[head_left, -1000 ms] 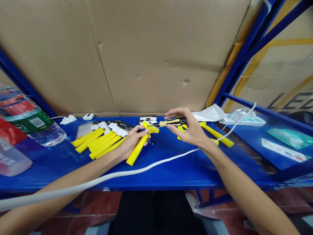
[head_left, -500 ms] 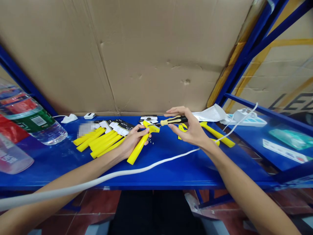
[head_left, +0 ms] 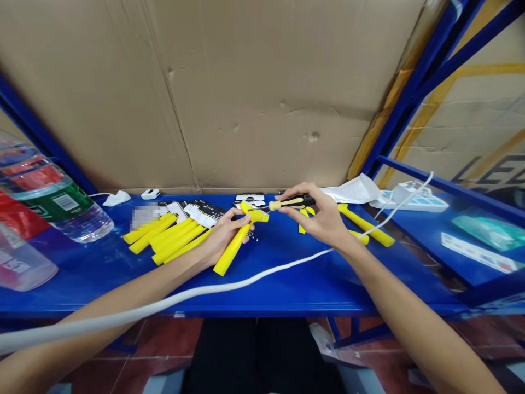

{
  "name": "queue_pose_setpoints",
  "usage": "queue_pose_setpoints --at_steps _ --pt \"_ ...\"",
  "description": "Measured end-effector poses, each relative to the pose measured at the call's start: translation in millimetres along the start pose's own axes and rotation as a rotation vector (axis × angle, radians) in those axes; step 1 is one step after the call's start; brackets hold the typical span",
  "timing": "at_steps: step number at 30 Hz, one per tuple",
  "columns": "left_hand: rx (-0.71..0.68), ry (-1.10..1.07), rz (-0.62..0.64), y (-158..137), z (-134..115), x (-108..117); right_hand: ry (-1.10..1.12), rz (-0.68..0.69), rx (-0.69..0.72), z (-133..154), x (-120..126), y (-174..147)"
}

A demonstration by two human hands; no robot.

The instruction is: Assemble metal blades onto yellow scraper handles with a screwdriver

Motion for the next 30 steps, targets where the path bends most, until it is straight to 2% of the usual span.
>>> queue_pose_setpoints --at_steps 7,15,21,26,30 --pt "0.003 0.025 -0.003 -1.5 0.4 -0.6 -0.082 -0.038 -0.009 -5.9 2.9 1.0" --pt "-0.022 0.025 0.005 0.9 0.7 2.8 -0.002 0.054 0.03 3.7 -2.8 -1.2" --pt "-0.001 0.057 0.01 -2.3 -0.3 -1.5 -0.102 -0.062 -0.013 -3.0 5.4 0.8" --pt "-0.005 0.048 -0.006 -3.7 -3.4 -4.0 0.087 0.036 -0.011 -1.5 -0.4 0.4" --pt "-0.005 0.045 -0.007 -3.3 -3.5 -3.0 0.152 0.019 -0.07 -8.0 -4.0 -0.2"
Point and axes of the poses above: each hand's wrist, its own y-axis towards the middle knuckle, its own x-axis out of the back of the hand, z = x × y, the point moved 5 cm from there along y, towards the middle knuckle, and after that the axes turned 15 degrees about -x, right-handed, at the moved point
